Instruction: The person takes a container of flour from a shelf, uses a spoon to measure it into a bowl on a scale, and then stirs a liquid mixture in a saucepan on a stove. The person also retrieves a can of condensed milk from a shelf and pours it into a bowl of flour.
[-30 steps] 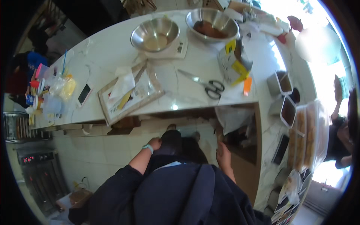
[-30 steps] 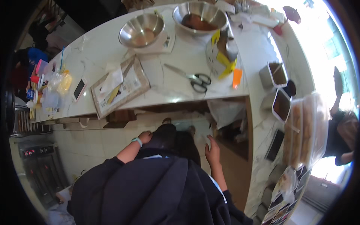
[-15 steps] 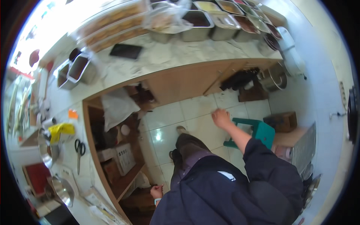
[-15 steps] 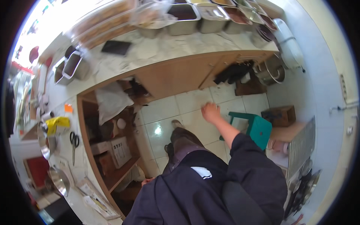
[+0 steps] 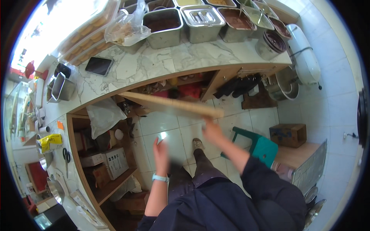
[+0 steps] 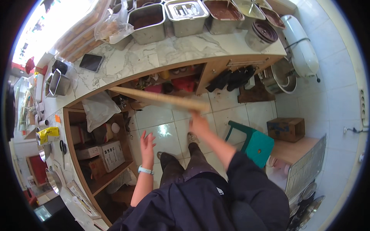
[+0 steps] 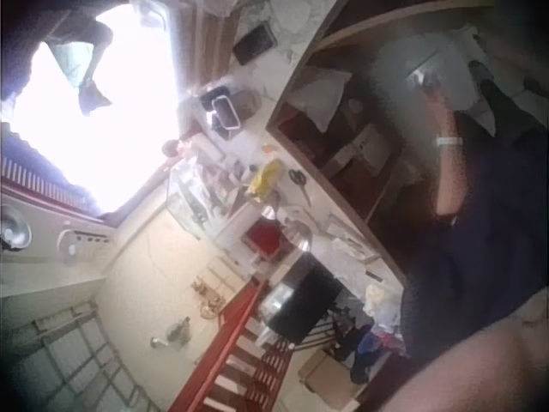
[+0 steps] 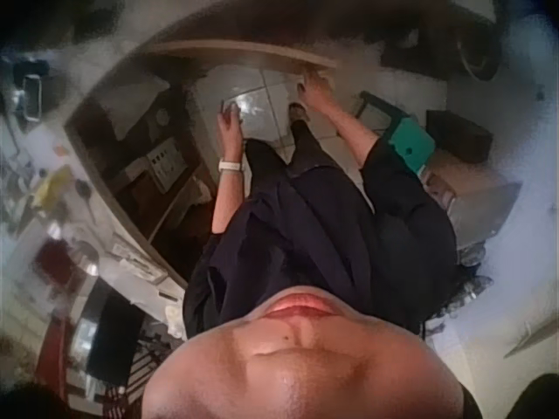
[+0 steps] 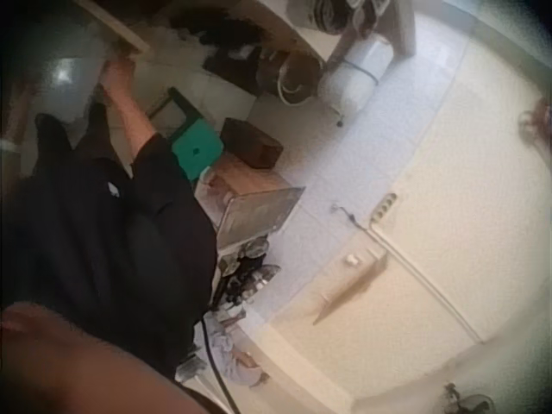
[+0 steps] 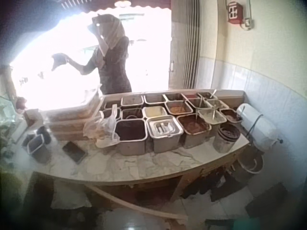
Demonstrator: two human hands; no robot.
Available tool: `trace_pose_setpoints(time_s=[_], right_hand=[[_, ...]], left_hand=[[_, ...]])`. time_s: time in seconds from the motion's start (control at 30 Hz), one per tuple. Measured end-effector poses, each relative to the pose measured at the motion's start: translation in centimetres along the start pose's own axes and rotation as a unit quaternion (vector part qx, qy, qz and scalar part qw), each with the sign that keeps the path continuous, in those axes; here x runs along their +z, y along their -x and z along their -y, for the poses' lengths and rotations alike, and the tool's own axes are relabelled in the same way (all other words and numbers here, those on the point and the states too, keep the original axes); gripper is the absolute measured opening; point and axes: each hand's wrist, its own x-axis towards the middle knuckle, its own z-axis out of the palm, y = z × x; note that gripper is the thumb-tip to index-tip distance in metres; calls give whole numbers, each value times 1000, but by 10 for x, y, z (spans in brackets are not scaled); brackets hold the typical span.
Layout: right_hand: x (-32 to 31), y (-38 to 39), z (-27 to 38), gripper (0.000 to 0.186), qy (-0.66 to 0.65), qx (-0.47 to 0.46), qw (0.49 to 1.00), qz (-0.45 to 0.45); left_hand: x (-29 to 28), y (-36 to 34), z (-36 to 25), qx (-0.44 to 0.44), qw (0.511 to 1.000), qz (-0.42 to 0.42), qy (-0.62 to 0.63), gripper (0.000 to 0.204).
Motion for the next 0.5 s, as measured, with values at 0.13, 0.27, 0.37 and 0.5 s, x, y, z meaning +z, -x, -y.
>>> trace_pose_setpoints(time_s=[0.13,0.27,0.37,0.5], right_hand=[[70,115,-1,76,-115,-216,964,108],[88,92,-46,43,-59,-389,885,248],[87,24,-71,22,-44,-222,950,216],[124,-106,-97,22,-116,-44,974,187]], left_hand=[[79,11,-12,107,991,-44,-72,75],[34,27,0,57,998,-31,22,77],[-13,37,-3,45,997,-58,32,74],[-60,38,-9,12,998,-64,-14,67]])
